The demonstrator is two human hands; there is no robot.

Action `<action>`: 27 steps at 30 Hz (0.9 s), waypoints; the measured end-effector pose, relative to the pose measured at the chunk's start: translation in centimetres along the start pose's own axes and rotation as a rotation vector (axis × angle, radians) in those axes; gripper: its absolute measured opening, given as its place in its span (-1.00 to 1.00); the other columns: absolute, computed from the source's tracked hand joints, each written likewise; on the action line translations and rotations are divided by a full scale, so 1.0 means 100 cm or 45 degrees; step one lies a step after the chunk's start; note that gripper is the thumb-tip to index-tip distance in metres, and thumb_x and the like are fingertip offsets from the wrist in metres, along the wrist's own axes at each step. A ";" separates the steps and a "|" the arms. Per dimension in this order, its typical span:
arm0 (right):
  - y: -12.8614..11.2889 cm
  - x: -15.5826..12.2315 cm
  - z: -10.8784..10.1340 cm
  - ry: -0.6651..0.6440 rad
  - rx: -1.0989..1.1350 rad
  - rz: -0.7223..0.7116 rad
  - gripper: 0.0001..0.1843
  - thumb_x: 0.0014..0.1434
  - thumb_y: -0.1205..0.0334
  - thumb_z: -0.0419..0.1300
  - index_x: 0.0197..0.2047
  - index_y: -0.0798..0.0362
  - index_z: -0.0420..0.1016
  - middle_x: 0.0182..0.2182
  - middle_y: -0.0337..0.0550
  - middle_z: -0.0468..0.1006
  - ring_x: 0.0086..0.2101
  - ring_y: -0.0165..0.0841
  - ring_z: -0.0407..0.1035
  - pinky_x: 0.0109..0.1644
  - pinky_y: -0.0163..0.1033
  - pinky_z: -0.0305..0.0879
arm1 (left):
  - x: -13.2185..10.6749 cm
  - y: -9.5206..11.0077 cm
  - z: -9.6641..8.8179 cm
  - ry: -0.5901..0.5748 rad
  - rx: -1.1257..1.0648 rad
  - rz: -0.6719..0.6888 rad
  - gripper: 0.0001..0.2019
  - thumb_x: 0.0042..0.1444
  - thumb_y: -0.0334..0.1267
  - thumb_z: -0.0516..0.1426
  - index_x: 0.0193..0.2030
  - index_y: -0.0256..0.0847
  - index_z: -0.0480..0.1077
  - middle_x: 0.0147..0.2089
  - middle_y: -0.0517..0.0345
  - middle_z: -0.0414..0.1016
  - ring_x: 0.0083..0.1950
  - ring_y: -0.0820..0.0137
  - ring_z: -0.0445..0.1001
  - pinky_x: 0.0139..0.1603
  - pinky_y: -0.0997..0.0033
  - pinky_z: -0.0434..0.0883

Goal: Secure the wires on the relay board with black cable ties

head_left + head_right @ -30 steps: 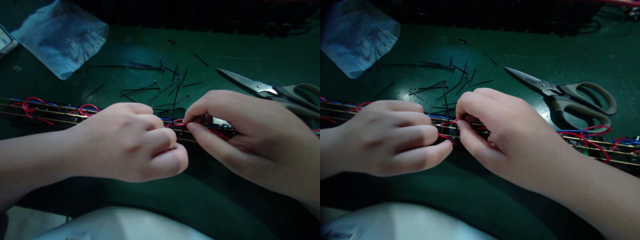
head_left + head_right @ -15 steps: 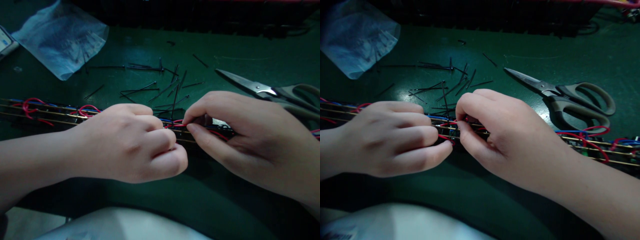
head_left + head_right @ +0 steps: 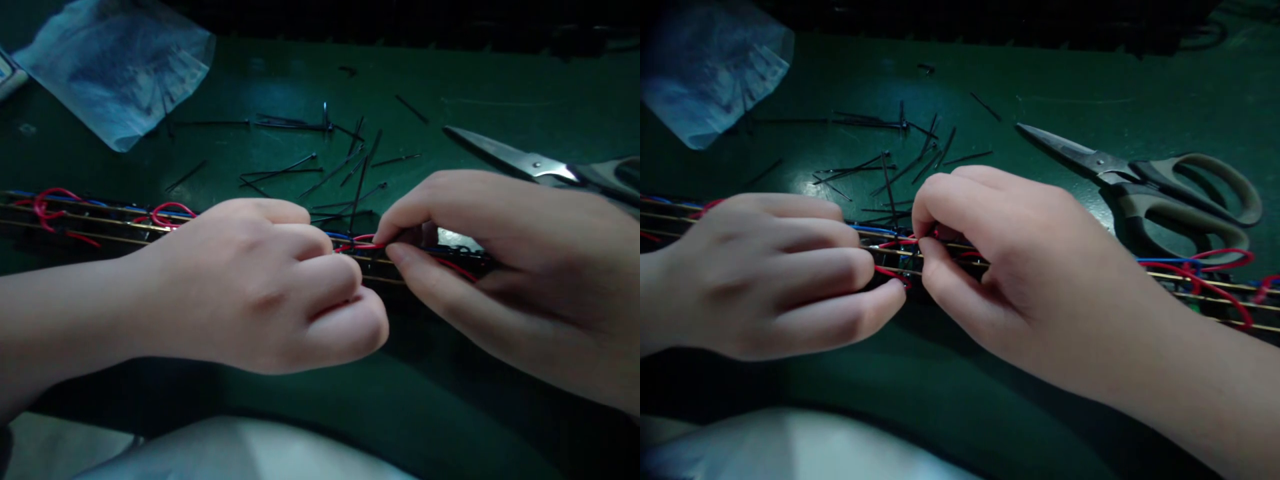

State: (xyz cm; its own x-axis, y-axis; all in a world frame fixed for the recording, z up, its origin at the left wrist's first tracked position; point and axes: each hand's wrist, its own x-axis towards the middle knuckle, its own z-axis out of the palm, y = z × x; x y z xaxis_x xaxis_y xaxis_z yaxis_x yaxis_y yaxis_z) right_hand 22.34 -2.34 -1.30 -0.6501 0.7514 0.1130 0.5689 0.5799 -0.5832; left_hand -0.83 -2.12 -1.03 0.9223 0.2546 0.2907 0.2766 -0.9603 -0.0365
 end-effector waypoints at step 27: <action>-0.003 0.000 -0.001 0.016 -0.025 0.024 -0.91 0.25 0.32 0.13 -0.24 0.01 0.46 -0.40 -0.24 0.49 -0.41 -0.38 0.37 -0.33 -0.18 0.20 | 0.005 -0.003 -0.002 -0.019 -0.042 0.012 -0.67 0.34 -0.41 0.02 -0.36 -0.09 0.54 -0.58 0.31 0.35 -0.55 0.49 0.29 -0.53 0.38 0.18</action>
State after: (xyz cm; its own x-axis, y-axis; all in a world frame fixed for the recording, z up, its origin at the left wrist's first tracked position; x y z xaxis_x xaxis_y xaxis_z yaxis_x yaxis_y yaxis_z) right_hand 22.25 -2.46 -1.03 -0.6329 0.7661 0.1120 0.5909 0.5714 -0.5695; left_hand -0.56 -1.74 -0.65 0.9288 0.2472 0.2762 0.2593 -0.9658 -0.0075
